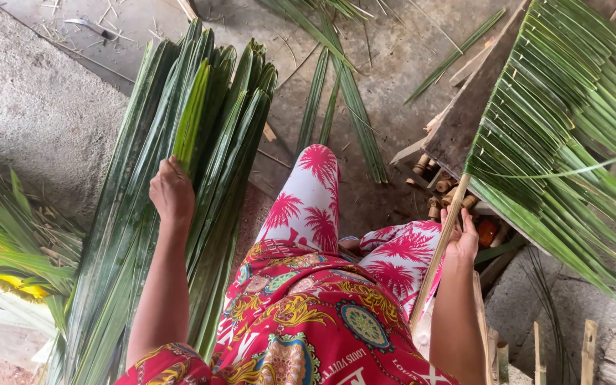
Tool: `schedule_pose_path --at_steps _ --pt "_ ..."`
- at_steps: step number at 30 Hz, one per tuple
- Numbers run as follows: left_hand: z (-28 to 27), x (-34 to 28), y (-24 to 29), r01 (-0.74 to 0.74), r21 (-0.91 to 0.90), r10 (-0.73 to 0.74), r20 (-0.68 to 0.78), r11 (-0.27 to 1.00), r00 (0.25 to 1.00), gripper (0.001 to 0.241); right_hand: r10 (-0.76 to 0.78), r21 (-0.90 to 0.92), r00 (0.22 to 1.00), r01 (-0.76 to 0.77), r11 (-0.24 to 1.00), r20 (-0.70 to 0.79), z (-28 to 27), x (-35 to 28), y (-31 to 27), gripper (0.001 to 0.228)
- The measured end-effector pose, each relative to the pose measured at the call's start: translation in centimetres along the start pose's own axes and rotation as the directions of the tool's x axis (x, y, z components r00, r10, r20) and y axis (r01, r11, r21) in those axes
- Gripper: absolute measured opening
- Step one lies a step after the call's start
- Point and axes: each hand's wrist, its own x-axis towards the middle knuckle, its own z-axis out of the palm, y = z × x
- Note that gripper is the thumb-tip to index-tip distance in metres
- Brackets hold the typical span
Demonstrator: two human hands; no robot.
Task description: Weaving palm leaves onto a wooden frame to create a thatched panel
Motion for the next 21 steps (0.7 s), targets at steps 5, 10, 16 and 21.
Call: schedule_pose_path --at_steps 5,10,16,21 --pt "-1.7 0.1 2.0 0.029 -0.047 -0.026 0.062 0.998 0.998 0.034 -0.012 -0.004 1.000 0.012 1.000 0.008 -0.8 0.6 -0.1 0.032" --pt "0.6 -2.8 2.8 -0.166 0.193 0.160 0.049 0.967 0.986 0.024 -0.025 -0.028 0.999 0.026 0.999 0.034 0.1 -0.3 0.4 0.030" --pt "2.5 -4.4 2.8 -0.173 0.222 0.158 0.082 0.960 0.984 0.039 -0.038 -0.038 0.998 0.039 0.999 0.043 -0.4 0.0 0.2 0.029" --pt "2.0 -3.4 2.6 -0.130 0.133 0.118 0.096 0.983 0.988 0.046 -0.033 -0.023 0.998 0.034 0.999 0.054 -0.1 -0.6 0.4 0.030"
